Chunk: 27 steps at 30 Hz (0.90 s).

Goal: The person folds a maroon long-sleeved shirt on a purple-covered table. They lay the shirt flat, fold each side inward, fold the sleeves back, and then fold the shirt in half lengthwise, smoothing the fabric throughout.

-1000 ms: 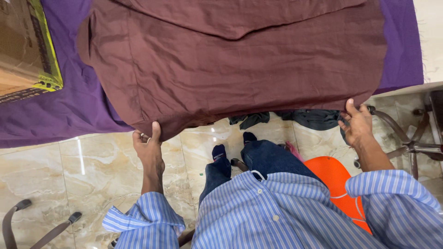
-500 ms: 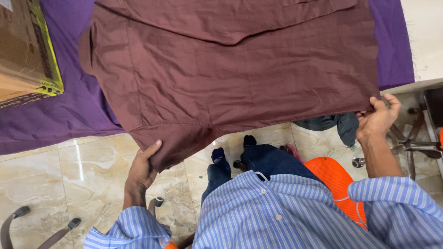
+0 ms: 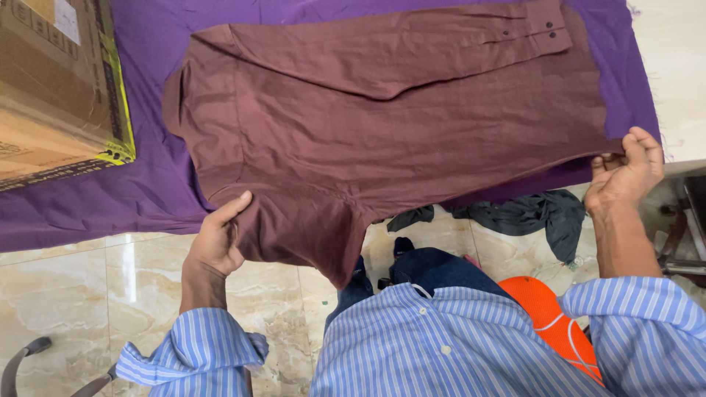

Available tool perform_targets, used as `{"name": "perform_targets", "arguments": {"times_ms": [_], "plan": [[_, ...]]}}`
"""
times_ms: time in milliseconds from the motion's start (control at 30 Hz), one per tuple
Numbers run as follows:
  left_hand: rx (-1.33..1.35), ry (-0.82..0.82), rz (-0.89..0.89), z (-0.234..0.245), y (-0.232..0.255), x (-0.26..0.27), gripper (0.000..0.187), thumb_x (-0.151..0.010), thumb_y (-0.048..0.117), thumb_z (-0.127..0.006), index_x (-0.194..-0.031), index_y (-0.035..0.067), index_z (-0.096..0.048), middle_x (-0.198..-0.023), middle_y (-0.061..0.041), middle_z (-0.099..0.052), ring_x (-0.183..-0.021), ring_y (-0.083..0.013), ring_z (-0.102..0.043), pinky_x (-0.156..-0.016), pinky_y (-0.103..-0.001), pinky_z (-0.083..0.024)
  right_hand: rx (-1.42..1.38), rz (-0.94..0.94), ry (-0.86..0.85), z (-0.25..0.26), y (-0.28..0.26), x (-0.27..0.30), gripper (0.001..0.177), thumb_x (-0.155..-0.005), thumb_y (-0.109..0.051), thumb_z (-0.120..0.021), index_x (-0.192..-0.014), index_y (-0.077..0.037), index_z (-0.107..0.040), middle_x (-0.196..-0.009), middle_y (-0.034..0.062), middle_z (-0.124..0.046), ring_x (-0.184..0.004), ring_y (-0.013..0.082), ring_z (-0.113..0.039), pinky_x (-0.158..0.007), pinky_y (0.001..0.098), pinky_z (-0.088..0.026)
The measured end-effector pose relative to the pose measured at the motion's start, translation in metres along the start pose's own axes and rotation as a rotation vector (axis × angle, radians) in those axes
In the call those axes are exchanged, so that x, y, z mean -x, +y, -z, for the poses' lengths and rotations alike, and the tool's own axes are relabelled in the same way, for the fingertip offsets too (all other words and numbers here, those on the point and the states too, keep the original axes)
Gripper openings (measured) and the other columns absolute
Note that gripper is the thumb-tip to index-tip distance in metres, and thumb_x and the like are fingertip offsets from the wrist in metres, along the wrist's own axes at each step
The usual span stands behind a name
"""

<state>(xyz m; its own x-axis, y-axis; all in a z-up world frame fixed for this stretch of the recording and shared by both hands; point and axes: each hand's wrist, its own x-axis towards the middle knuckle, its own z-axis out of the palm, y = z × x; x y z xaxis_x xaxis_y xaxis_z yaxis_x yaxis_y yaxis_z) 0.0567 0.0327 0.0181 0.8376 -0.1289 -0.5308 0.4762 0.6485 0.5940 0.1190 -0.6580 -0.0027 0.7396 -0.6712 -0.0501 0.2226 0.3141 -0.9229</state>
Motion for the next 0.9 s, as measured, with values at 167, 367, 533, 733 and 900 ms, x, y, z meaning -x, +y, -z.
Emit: {"name": "perform_targets", "arguments": {"times_ms": [167, 367, 533, 733, 900], "plan": [[0.022, 0.022, 0.0, -0.049, 0.031, -0.006, 0.039, -0.099, 0.022, -0.059, -0.126, -0.006, -0.06, -0.122, -0.016, -0.072, -0.113, -0.0262, -0.07, -0.101, -0.038, -0.056, -0.005, 0.026, -0.019, -0.022, -0.002, -0.018, 0.005, -0.109, -0.009, -0.074, -0.111, -0.012, -0.07, -0.092, 0.0041, -0.069, -0.08, 0.0167, -0.066, -0.076, 0.0315, -0.056], [-0.014, 0.181, -0.096, -0.071, 0.052, -0.031, 0.057, -0.101, 0.027, -0.057, -0.144, -0.007, -0.043, -0.141, -0.02, -0.061, -0.124, -0.0276, -0.066, -0.108, -0.04, -0.054, 0.1, -0.012, -0.044, -0.052, -0.008, -0.04, 0.002, -0.109, -0.008, -0.073, -0.109, -0.008, -0.071, -0.093, 0.0048, -0.071, -0.078, 0.0164, -0.07, -0.074, 0.0292, -0.061], [-0.028, 0.231, -0.056, -0.067, 0.064, -0.073, 0.058, -0.101, 0.029, -0.053, -0.146, -0.006, -0.041, -0.142, -0.02, -0.06, -0.125, -0.0273, -0.065, -0.106, -0.039, -0.054, 0.27, -0.095, -0.009, -0.069, 0.001, -0.059, 0.007, -0.104, -0.009, -0.073, -0.109, -0.004, -0.072, -0.091, 0.0065, -0.071, -0.075, 0.0158, -0.073, -0.07, 0.0276, -0.065], [0.144, 0.165, 0.035, -0.046, 0.073, -0.12, 0.054, -0.106, 0.027, -0.047, -0.14, -0.015, -0.046, -0.136, -0.026, -0.064, -0.122, -0.0319, -0.068, -0.105, -0.042, -0.057, 0.333, -0.158, 0.02, -0.079, 0.017, -0.083, 0.012, -0.1, -0.007, -0.07, -0.111, -0.002, -0.071, -0.093, 0.007, -0.072, -0.077, 0.0176, -0.075, -0.071, 0.0284, -0.068], [0.166, 0.239, 0.039, -0.03, 0.077, -0.155, 0.051, -0.108, 0.026, -0.044, -0.137, -0.015, -0.048, -0.135, -0.028, -0.065, -0.12, -0.0325, -0.07, -0.105, -0.041, -0.058, 0.39, -0.193, 0.036, -0.091, 0.026, -0.104, 0.012, -0.099, -0.007, -0.071, -0.109, -0.001, -0.071, -0.094, 0.0073, -0.072, -0.078, 0.0177, -0.076, -0.07, 0.0271, -0.067]]}}
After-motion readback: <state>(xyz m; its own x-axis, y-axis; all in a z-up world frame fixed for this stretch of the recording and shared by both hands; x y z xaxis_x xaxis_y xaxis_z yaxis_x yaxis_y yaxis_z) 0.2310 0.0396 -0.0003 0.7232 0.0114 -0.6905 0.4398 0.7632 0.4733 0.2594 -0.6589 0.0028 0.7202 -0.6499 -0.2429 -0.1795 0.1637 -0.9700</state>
